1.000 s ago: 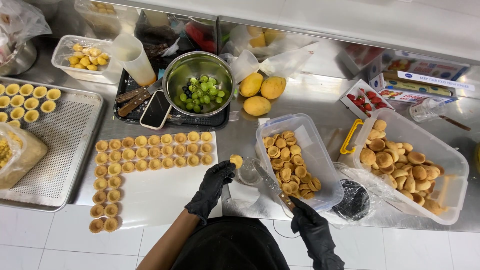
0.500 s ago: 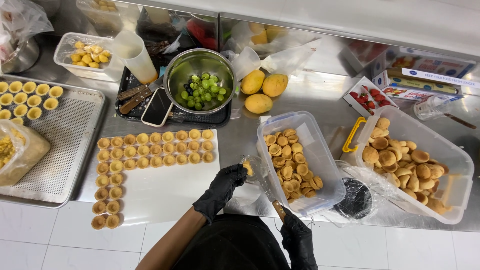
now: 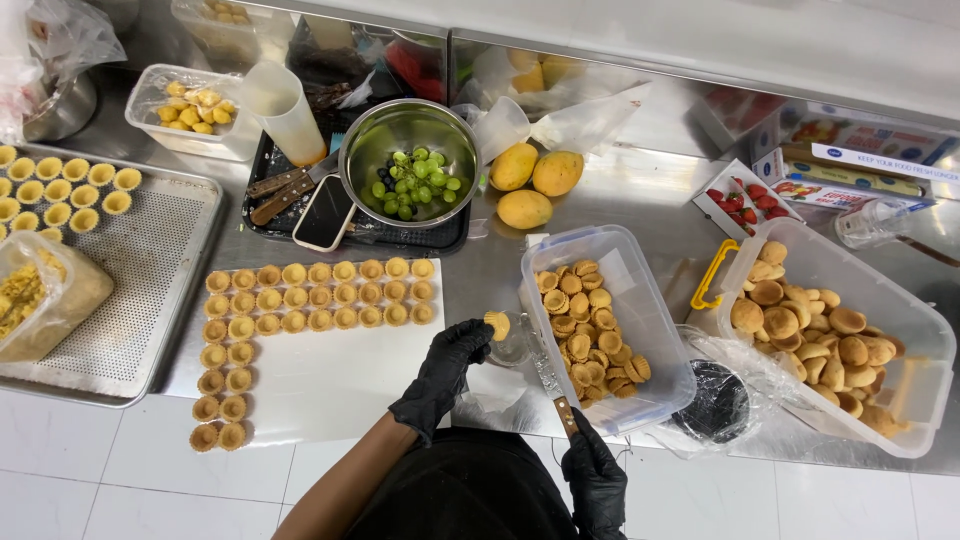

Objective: Arrange tart shells on a board and prepare them with fillings.

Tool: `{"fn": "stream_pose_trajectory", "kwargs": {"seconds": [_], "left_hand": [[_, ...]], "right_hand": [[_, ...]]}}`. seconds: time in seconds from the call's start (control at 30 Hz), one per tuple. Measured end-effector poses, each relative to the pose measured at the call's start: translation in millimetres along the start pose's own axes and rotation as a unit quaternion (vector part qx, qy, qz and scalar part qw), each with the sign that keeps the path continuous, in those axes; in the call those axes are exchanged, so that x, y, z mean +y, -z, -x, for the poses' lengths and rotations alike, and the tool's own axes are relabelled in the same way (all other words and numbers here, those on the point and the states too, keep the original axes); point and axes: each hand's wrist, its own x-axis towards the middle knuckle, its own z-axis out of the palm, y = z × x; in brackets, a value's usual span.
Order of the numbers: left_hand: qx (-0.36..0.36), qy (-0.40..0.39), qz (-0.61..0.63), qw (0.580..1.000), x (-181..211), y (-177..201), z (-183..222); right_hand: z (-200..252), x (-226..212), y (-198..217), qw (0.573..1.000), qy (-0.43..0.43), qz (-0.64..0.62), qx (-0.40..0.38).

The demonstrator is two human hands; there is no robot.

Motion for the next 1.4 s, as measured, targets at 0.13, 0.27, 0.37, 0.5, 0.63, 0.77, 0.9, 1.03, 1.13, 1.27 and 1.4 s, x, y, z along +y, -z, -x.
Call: {"fn": "stream_pose_trajectory", "kwargs": {"seconds": [0.13, 0.27, 0.37, 0.5, 0.63, 0.77, 0.9, 1.03, 1.13, 1.27, 1.4], "left_hand": [[0.023, -0.105, -0.074, 0.991, -9, -4, 7], [-0.001, -0.417, -0.314, 0.853, 23, -34, 39], [-0.018, -0.536, -0.512, 0.671, 42, -46, 62], [-0.022, -0.522, -0.578, 0.627, 20, -7, 71], [0.087, -0.436, -0.629, 0.637, 22, 77, 79], [0.359, -0.190, -0.675, 0.616, 39, 181, 89], [0.402, -0.201, -0.700, 0.554, 47, 256, 100], [0.415, -0.190, -0.700, 0.549, 28, 292, 86], [0.442, -0.145, -0.705, 0.536, 18, 298, 77], [0.453, -0.148, -0.725, 0.497, 35, 272, 86], [0.424, -0.122, -0.734, 0.516, 40, 265, 75]], "right_hand": [[5, -4, -7, 0.999, 0.029, 0.022, -0.037], [12, -24, -18, 0.980, 0.066, 0.179, -0.055], [-8, -3, -12, 0.994, 0.057, 0.060, -0.075], [-23, -4, -4, 0.994, 0.075, -0.013, -0.080], [-56, 31, 14, 0.994, 0.070, 0.025, -0.082], [-93, 73, 33, 0.984, 0.067, -0.065, -0.153], [-128, 91, 34, 0.986, 0.004, -0.038, -0.162], [-132, 86, 34, 0.987, -0.001, 0.024, -0.158], [-124, 79, 33, 0.989, 0.010, 0.016, -0.147], [-91, 63, 22, 0.990, 0.069, 0.032, -0.116], [-54, 20, 8, 0.980, 0.020, 0.171, -0.100]]}}
